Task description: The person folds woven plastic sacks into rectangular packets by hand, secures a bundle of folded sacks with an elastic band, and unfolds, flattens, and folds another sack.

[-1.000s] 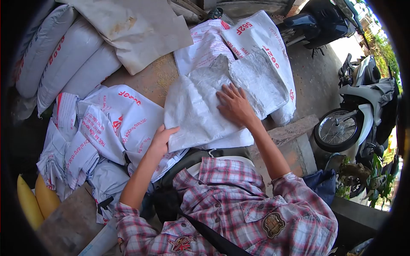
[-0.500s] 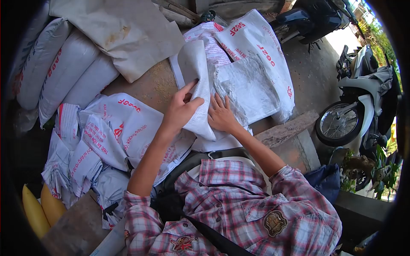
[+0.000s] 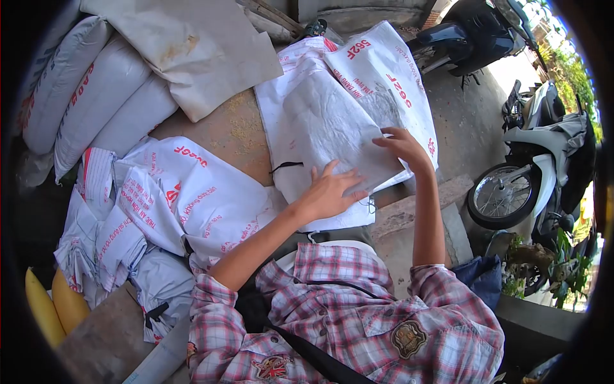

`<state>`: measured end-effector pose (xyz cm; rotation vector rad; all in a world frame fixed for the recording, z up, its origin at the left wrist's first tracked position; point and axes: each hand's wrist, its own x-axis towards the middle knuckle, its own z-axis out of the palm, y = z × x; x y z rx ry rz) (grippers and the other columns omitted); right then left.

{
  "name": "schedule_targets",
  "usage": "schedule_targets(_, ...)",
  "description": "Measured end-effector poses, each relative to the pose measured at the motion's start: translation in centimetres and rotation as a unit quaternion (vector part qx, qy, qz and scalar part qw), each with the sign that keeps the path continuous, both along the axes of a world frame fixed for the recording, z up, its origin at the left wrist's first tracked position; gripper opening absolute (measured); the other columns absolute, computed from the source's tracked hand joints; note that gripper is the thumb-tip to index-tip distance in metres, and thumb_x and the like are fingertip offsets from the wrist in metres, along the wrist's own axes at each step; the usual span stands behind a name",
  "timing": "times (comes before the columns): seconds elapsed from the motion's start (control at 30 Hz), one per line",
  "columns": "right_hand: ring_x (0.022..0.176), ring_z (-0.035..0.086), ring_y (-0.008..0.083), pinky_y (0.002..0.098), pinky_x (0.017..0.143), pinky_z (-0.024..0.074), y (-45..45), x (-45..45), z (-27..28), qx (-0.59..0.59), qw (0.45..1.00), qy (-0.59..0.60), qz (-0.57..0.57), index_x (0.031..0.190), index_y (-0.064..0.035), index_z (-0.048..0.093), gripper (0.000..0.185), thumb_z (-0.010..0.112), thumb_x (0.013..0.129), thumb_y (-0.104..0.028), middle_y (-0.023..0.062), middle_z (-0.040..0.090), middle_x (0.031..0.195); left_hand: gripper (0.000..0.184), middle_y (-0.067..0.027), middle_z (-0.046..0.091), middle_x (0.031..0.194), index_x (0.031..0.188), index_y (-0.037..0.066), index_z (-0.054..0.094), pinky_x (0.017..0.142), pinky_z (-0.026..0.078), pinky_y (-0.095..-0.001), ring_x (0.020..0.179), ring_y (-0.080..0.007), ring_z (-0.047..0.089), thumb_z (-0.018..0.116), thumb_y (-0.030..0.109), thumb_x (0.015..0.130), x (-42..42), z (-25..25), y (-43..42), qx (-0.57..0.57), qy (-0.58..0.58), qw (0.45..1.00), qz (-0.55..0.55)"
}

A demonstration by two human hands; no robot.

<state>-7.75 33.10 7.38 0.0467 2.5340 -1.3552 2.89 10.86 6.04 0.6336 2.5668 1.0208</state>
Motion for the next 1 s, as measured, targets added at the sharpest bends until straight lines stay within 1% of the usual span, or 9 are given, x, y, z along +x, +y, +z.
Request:
schedule_targets(0.2, 0.084, 0.066, 0.0385, 0.0427, 0.075, 0.0509, 2.4, 1.8, -4.5, 0.252, 0.967, 0.05, 0.007, 0.083, 0.0063, 0.067, 0.031, 0.066, 0.07, -0.022, 0.0286, 0.065, 0.087, 0.057, -0.0168, 0.022, 0.154, 0.139, 0.015, 0.047, 0.103, 0.02, -0.0689, 0.139, -0.0438, 0.02, 0.057, 0.043, 0.09, -2.2, -3.7, -1.4, 0.014, 0.187, 0.973, 0.135)
schedule_targets(0.37, 0.098, 0.06, 0.0469, 0.0497, 0.086, 0.0491, -0.1, 3.1, -8.4, 0.347, 0.929, -0.062, 0.107, 0.101, 0.0101, 0.061, 0.045, 0.063, 0.07, -0.022, 0.0317, 0.06, 0.111, 0.064, -0.0136, 0.019, 0.156, 0.144, 0.028, 0.039, 0.103, 0.022, -0.0704, 0.14, -0.0468, 0.016, 0.052, 0.055, 0.087, -6.4, -6.6, -2.8, -0.039, 0.152, 0.982, 0.108)
schedule_targets(0.43, 0.112, 0.053, 0.0475, 0.0489, 0.094, 0.0452, -1.4, 3.3, -8.0, 0.369, 0.927, 0.051, 0.038, 0.123, 0.0065, 0.049, 0.059, 0.066, 0.075, -0.023, 0.0312, 0.048, 0.131, 0.064, -0.0135, 0.02, 0.156, 0.144, 0.028, 0.039, 0.103, 0.021, -0.0709, 0.14, -0.047, 0.016, 0.051, 0.055, 0.087, -6.8, -7.9, -2.9, -0.056, 0.156, 0.98, 0.111)
schedule_targets(0.5, 0.125, 0.042, 0.0475, 0.047, 0.102, 0.0393, -1.5, 0.8, -9.9, 0.241, 0.933, 0.263, 0.052, 0.139, -0.0016, 0.033, 0.075, 0.069, 0.079, -0.028, 0.0288, 0.035, 0.143, 0.063, -0.013, 0.02, 0.156, 0.144, 0.03, 0.038, 0.103, 0.021, -0.0723, 0.14, -0.0471, 0.015, 0.051, 0.056, 0.087, -6.4, -8.8, -2.7, -0.093, 0.157, 0.975, 0.126)
schedule_targets(0.63, 0.14, 0.019, 0.0437, 0.0469, 0.113, 0.0253, -5.3, -2.8, -10.6, 0.237, 0.956, 0.003, 0.171, 0.149, -0.0093, 0.021, 0.083, 0.052, 0.089, -0.057, 0.0278, 0.02, 0.151, 0.064, -0.0125, 0.019, 0.156, 0.144, 0.029, 0.038, 0.102, 0.021, -0.0727, 0.14, -0.0475, 0.015, 0.05, 0.056, 0.087, -5.7, -10.4, -2.7, -0.08, 0.138, 0.978, 0.138)
schedule_targets(0.73, 0.144, 0.014, 0.0354, 0.0383, 0.117, 0.0154, -5.0, -4.0, -15.7, -0.03, 0.978, -0.013, 0.205, 0.149, -0.0015, 0.015, 0.091, 0.043, 0.09, -0.064, 0.0232, 0.016, 0.154, 0.077, -0.0279, 0.014, 0.153, 0.147, 0.021, 0.031, 0.111, 0.02, -0.0569, 0.138, -0.0506, 0.015, 0.054, 0.06, 0.085, -5.5, -11.9, -2.7, 0.027, 0.104, 0.968, 0.225)
schedule_targets(0.8, 0.144, 0.016, 0.0318, 0.0351, 0.117, 0.0138, -5.0, -3.2, -15.8, -0.027, 0.981, -0.014, 0.192, 0.148, 0.002, 0.014, 0.091, 0.043, 0.091, -0.062, 0.0229, 0.017, 0.154, 0.091, -0.0352, 0.017, 0.148, 0.142, 0.003, 0.034, 0.11, 0.023, -0.0553, 0.137, -0.0512, 0.017, 0.06, 0.064, 0.079, -4.0, -11.7, -1.2, 0.072, 0.15, 0.939, 0.301)
schedule_targets(0.87, 0.144, 0.016, 0.0321, 0.0357, 0.117, 0.0148, -5.6, -2.4, -15.5, -0.002, 0.989, 0.007, 0.149, 0.149, 0.001, 0.015, 0.089, 0.042, 0.092, -0.061, 0.0227, 0.017, 0.154, 0.096, -0.0331, 0.037, 0.138, 0.129, -0.009, 0.041, 0.099, 0.033, -0.0607, 0.128, -0.0467, 0.037, 0.064, 0.066, 0.074, -3.0, -9.4, -0.7, -0.01, -0.088, 0.902, 0.423)
schedule_targets(1.0, 0.144, 0.015, 0.0321, 0.0388, 0.116, 0.0146, -7.3, -0.2, -13.4, -0.001, 0.986, 0.016, 0.163, 0.148, 0.002, 0.015, 0.088, 0.039, 0.092, -0.061, 0.022, 0.018, 0.154, 0.062, -0.025, 0.064, 0.103, 0.109, -0.01, 0.055, 0.08, 0.05, -0.0367, 0.094, -0.0329, 0.064, 0.078, 0.034, 0.071, -2.5, -8.3, -3.2, 0.241, -0.171, 0.861, 0.413)
